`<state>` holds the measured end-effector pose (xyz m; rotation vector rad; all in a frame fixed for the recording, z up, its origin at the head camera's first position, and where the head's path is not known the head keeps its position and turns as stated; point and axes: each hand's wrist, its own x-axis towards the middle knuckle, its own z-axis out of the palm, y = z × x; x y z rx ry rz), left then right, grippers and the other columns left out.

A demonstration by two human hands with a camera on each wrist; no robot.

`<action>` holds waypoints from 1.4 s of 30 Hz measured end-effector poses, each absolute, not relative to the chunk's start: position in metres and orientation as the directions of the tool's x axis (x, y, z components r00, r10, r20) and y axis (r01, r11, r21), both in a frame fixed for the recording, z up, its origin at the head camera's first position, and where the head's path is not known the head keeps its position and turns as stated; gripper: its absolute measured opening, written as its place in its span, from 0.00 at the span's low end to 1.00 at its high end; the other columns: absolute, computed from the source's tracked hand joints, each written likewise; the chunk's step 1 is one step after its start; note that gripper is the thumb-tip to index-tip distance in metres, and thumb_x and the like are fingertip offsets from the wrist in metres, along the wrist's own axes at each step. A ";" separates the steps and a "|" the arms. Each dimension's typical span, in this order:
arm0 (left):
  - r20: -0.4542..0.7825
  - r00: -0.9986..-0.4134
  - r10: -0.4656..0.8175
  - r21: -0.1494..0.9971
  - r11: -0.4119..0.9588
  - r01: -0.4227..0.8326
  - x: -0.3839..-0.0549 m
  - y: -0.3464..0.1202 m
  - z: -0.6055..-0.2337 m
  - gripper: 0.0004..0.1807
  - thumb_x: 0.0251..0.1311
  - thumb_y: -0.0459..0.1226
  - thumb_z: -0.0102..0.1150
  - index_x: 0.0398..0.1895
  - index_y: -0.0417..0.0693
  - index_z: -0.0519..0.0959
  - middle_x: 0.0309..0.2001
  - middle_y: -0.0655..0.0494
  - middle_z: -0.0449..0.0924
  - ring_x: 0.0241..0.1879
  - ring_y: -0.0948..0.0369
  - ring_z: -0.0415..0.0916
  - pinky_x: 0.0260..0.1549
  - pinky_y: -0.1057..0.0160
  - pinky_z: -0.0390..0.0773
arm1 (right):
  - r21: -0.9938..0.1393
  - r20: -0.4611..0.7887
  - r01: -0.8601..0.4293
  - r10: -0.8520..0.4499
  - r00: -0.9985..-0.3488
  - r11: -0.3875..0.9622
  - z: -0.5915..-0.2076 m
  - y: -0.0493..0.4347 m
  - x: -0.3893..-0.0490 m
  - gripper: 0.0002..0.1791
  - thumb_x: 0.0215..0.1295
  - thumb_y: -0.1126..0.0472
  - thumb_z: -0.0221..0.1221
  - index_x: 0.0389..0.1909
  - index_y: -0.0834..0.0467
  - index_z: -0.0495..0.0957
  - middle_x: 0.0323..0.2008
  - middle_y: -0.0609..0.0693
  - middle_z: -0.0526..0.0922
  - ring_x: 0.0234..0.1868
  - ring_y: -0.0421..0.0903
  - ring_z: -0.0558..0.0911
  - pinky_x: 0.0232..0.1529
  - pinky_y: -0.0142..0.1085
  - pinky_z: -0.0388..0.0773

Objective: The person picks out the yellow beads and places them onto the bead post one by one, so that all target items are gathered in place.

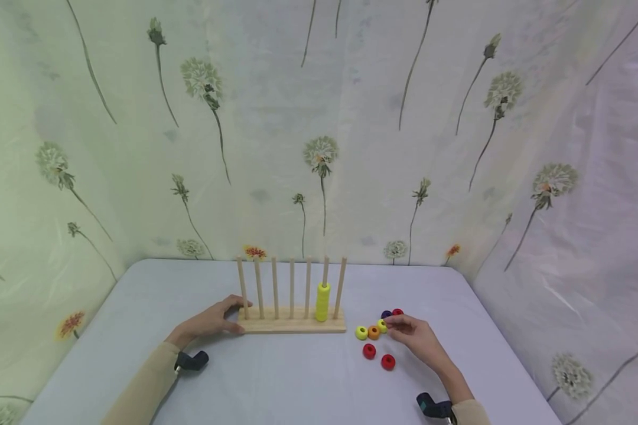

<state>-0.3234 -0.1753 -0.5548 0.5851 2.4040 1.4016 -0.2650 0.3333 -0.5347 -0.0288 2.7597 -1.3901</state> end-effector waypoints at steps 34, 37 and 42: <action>-0.042 -0.869 0.494 0.877 0.434 0.204 -0.324 -0.175 -0.559 0.37 0.47 0.42 0.74 0.61 0.47 0.68 0.64 0.48 0.65 0.70 0.49 0.55 0.68 0.44 0.53 | -0.800 -0.035 0.020 -0.014 -0.999 0.599 -0.552 0.339 -0.277 0.23 0.61 0.55 0.65 0.56 0.58 0.76 0.53 0.57 0.80 0.57 0.56 0.78 0.51 0.40 0.80; -0.045 -0.871 0.490 0.875 0.439 0.202 -0.324 -0.175 -0.559 0.37 0.46 0.43 0.75 0.61 0.48 0.68 0.64 0.48 0.65 0.70 0.49 0.55 0.68 0.44 0.52 | -0.796 -0.021 0.003 -0.024 -0.999 0.605 -0.553 0.339 -0.279 0.24 0.61 0.54 0.64 0.57 0.58 0.75 0.54 0.58 0.80 0.57 0.56 0.78 0.51 0.40 0.80; -0.045 -0.873 0.485 0.870 0.448 0.204 -0.325 -0.175 -0.557 0.38 0.45 0.43 0.75 0.60 0.48 0.68 0.65 0.49 0.65 0.70 0.49 0.55 0.69 0.44 0.51 | -0.797 -0.005 -0.014 -0.029 -1.000 0.604 -0.553 0.335 -0.282 0.22 0.63 0.56 0.64 0.56 0.58 0.75 0.54 0.58 0.79 0.57 0.57 0.78 0.52 0.41 0.79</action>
